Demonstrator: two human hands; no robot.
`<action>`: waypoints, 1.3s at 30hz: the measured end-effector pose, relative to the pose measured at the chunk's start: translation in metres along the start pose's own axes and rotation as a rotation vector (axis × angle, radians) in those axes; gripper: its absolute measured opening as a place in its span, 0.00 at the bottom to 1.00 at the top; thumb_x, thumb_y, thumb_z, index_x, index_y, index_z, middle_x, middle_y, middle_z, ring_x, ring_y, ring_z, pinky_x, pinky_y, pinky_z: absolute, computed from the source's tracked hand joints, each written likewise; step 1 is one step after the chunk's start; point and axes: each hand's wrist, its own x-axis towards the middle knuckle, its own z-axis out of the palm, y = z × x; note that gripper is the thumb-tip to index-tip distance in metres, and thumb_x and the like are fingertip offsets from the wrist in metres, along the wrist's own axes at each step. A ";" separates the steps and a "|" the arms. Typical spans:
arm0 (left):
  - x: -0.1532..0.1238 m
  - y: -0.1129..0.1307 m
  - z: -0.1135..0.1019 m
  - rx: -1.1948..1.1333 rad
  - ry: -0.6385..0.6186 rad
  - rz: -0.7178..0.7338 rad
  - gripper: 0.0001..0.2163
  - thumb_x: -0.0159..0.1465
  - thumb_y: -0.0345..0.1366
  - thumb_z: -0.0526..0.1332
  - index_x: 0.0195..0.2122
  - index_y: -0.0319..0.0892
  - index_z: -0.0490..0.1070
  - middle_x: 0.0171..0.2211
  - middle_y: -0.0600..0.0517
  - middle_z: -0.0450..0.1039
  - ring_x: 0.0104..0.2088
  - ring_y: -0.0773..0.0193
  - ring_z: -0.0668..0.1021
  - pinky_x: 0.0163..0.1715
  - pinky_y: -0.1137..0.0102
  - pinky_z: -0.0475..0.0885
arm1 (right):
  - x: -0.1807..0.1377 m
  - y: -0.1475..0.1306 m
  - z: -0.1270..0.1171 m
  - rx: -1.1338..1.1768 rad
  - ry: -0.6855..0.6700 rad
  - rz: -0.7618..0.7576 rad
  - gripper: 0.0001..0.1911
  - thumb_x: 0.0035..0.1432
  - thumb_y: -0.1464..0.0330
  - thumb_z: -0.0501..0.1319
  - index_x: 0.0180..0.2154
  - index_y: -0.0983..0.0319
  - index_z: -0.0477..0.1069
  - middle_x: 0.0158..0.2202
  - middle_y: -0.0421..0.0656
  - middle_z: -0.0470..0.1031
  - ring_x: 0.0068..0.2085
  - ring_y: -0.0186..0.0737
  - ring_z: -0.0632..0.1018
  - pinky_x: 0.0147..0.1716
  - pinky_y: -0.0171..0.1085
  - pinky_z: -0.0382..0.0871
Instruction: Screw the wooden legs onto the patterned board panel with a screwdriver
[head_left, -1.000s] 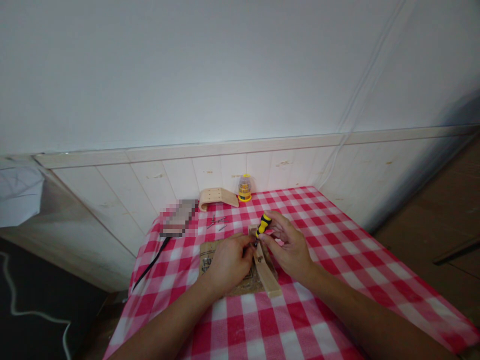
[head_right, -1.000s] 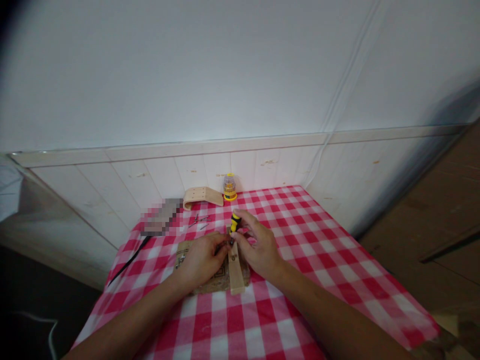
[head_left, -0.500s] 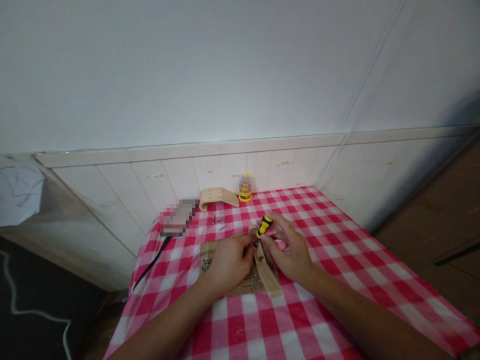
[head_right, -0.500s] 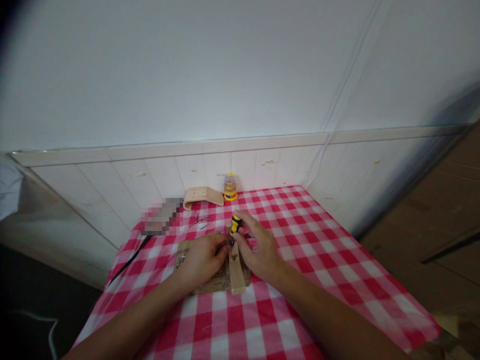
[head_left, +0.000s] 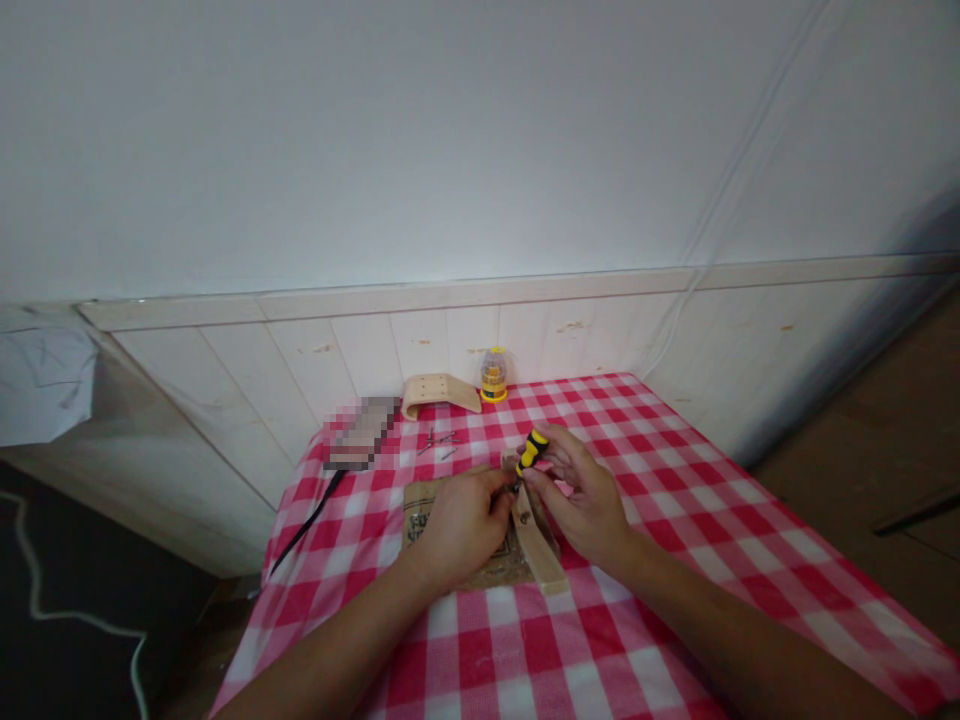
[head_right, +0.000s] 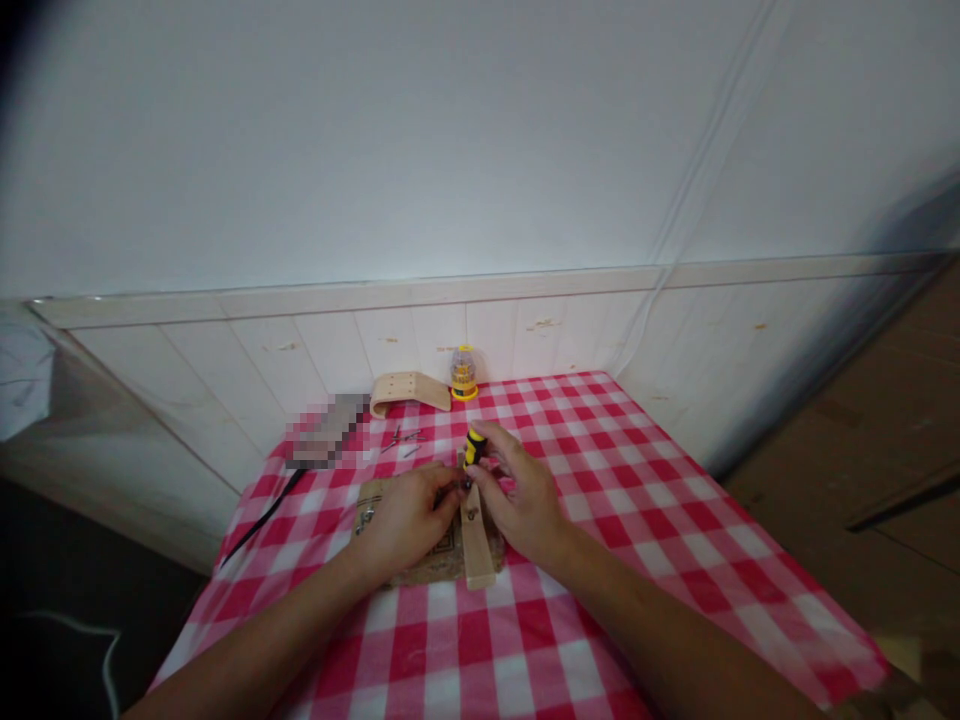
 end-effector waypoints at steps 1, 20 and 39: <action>0.000 0.000 0.000 -0.001 0.002 -0.002 0.12 0.66 0.30 0.56 0.41 0.44 0.79 0.40 0.49 0.82 0.41 0.56 0.81 0.43 0.65 0.72 | 0.000 0.000 0.000 -0.005 0.001 -0.001 0.26 0.63 0.70 0.63 0.61 0.49 0.65 0.52 0.45 0.79 0.49 0.42 0.83 0.48 0.42 0.80; 0.000 0.000 0.000 -0.002 0.002 -0.005 0.12 0.65 0.29 0.55 0.41 0.44 0.79 0.39 0.49 0.81 0.40 0.57 0.81 0.41 0.66 0.71 | 0.002 -0.005 0.000 -0.004 0.034 0.013 0.26 0.62 0.70 0.65 0.60 0.49 0.68 0.51 0.43 0.80 0.46 0.41 0.84 0.44 0.40 0.82; 0.001 0.000 0.000 0.024 0.010 0.005 0.11 0.65 0.28 0.56 0.39 0.43 0.78 0.38 0.49 0.81 0.39 0.57 0.80 0.38 0.67 0.69 | 0.002 -0.001 -0.001 -0.039 -0.023 -0.028 0.27 0.65 0.69 0.62 0.63 0.48 0.64 0.53 0.44 0.79 0.46 0.41 0.84 0.45 0.40 0.81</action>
